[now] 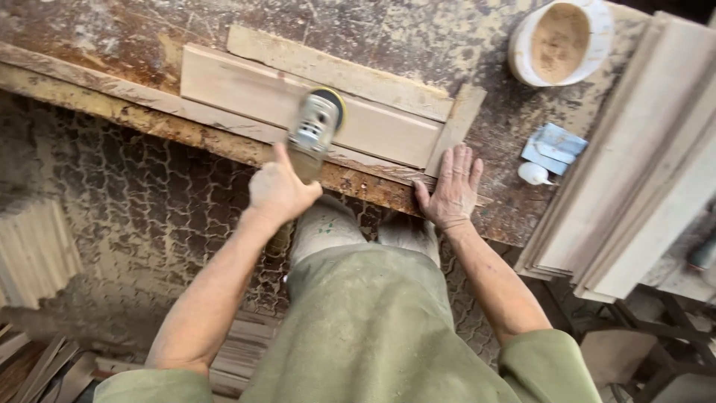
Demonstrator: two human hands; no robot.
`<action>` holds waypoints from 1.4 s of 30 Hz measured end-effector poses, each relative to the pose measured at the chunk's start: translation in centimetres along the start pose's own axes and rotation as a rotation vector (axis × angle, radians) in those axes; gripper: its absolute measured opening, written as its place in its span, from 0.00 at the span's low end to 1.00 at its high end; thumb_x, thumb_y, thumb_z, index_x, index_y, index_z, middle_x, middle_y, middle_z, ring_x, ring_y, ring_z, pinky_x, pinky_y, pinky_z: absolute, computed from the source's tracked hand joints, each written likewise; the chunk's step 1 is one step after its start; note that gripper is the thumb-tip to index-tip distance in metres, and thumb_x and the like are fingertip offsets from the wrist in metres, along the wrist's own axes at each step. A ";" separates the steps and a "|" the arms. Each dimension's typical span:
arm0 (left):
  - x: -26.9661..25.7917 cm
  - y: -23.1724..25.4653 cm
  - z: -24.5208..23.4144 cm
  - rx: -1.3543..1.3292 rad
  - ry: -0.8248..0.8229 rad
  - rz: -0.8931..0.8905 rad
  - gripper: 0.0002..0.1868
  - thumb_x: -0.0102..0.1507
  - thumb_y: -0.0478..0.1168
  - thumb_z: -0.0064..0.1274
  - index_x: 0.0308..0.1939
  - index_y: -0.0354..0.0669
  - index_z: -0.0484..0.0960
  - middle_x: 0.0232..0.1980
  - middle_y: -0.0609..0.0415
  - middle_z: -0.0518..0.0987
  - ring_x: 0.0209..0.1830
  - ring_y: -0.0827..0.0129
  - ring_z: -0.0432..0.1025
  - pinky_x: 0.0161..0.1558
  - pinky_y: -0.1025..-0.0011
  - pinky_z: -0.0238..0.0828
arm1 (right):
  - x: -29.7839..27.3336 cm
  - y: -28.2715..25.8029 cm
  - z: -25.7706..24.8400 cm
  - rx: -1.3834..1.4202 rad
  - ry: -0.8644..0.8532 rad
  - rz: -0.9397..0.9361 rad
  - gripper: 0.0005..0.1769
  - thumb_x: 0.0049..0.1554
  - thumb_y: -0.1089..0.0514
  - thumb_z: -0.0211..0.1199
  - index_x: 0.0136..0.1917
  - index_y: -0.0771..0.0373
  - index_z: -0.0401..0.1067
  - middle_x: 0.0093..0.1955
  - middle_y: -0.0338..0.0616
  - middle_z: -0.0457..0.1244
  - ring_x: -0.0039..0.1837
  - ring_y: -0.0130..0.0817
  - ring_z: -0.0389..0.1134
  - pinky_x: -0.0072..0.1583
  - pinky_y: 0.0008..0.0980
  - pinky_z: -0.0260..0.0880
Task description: Applying glue or filler to wood planks and sanding them smooth using a power sander.
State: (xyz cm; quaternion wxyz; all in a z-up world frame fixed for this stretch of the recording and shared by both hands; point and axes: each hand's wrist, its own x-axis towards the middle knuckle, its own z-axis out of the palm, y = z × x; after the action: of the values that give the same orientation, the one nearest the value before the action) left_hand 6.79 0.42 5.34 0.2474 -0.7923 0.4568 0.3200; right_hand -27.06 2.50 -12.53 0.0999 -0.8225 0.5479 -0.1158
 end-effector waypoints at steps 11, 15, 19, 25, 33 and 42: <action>-1.4 6.4 4.3 0.028 -0.067 0.485 0.37 0.56 0.59 0.56 0.60 0.43 0.63 0.47 0.39 0.80 0.50 0.41 0.79 0.48 0.46 0.79 | 0.3 -0.7 -3.5 0.018 0.018 0.013 0.54 0.56 0.33 0.65 0.79 0.75 0.54 0.79 0.72 0.50 0.81 0.66 0.48 0.79 0.61 0.37; 0.4 0.9 2.0 0.009 -0.047 0.284 0.41 0.57 0.58 0.58 0.64 0.40 0.60 0.46 0.39 0.80 0.51 0.42 0.79 0.49 0.47 0.79 | 0.2 -0.2 -2.7 -0.040 0.054 -0.016 0.54 0.57 0.29 0.61 0.77 0.76 0.58 0.78 0.73 0.53 0.79 0.66 0.52 0.78 0.61 0.40; 1.2 -5.2 -2.7 -0.070 0.001 0.120 0.38 0.58 0.53 0.57 0.65 0.38 0.61 0.48 0.34 0.81 0.52 0.37 0.78 0.55 0.44 0.76 | 0.3 -0.3 -2.6 -0.061 0.115 -0.033 0.53 0.56 0.29 0.63 0.75 0.76 0.63 0.76 0.71 0.57 0.78 0.65 0.54 0.78 0.58 0.43; 2.2 -11.2 -8.5 -0.321 0.167 -0.120 0.40 0.53 0.49 0.59 0.65 0.37 0.62 0.51 0.28 0.80 0.55 0.32 0.76 0.56 0.41 0.72 | 0.5 -0.2 -2.9 -0.038 0.126 -0.027 0.52 0.55 0.30 0.67 0.75 0.73 0.64 0.77 0.68 0.57 0.78 0.64 0.55 0.77 0.57 0.46; 4.1 -12.8 -4.3 -0.366 0.332 -0.242 0.43 0.52 0.53 0.59 0.65 0.40 0.60 0.51 0.26 0.79 0.56 0.33 0.75 0.57 0.39 0.70 | 1.6 0.0 -4.6 0.125 0.069 0.046 0.52 0.51 0.30 0.74 0.74 0.68 0.66 0.76 0.63 0.58 0.77 0.59 0.56 0.77 0.56 0.49; -3.4 7.6 1.4 -0.023 -0.082 0.379 0.41 0.57 0.69 0.53 0.62 0.44 0.65 0.44 0.39 0.83 0.50 0.42 0.80 0.48 0.46 0.78 | 4.1 1.1 -7.0 0.480 0.184 0.417 0.20 0.63 0.54 0.65 0.68 0.57 0.74 0.60 0.54 0.70 0.62 0.52 0.71 0.63 0.47 0.71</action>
State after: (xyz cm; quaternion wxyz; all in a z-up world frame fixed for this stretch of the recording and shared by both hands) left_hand -1.59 -0.23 6.10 0.1920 -0.6813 0.5837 0.3979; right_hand -28.62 -2.03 -5.82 0.2626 -0.6316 0.6683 -0.2922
